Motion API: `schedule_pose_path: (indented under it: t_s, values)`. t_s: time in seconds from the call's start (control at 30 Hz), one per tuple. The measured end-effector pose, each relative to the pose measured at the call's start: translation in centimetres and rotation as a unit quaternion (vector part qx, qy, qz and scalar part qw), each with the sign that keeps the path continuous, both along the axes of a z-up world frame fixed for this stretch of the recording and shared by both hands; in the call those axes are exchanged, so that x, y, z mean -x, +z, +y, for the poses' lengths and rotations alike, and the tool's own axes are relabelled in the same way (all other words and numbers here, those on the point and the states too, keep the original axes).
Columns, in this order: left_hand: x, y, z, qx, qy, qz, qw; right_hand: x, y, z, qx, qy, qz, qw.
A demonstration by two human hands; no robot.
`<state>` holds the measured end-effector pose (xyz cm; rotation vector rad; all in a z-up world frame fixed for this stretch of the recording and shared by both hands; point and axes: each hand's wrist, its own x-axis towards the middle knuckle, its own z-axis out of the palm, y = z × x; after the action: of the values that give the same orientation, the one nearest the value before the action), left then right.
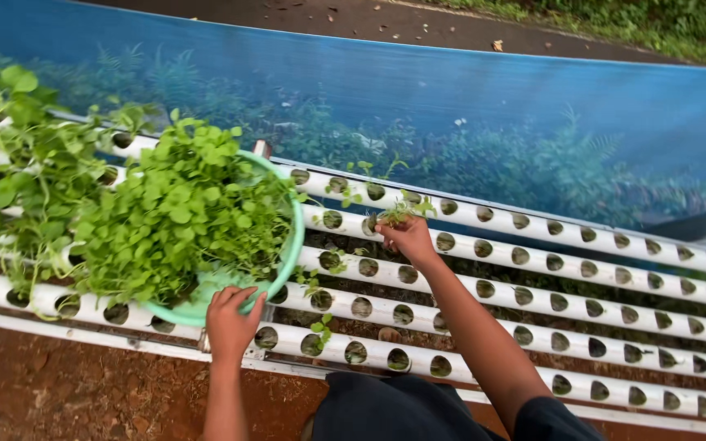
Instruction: The person takes small green seedlings from a green basin and places them one by one into the holes of a white PVC hydroponic pipe. The person continues this process along the length of the pipe.
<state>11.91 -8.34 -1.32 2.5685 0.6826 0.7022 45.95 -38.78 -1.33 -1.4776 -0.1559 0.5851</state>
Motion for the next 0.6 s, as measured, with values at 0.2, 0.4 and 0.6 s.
schedule_pose_path:
  t_s: [0.2, 0.4, 0.6]
  values:
    - [-1.0, 1.4, -1.8, 0.107, -0.008, 0.054, 0.993, -4.8, -9.0, -0.9, 0.282, 0.019, -0.096, 0.954]
    - [-2.0, 0.2, -2.6, 0.023, 0.046, 0.088, 0.995, -6.3, -14.9, 0.0, 0.304, 0.043, -0.149, 0.94]
    - [-13.5, 1.8, -10.4, 0.128, -0.055, -0.018, 0.99, -5.0, -9.9, -0.8, 0.139, 0.109, -0.188, 0.966]
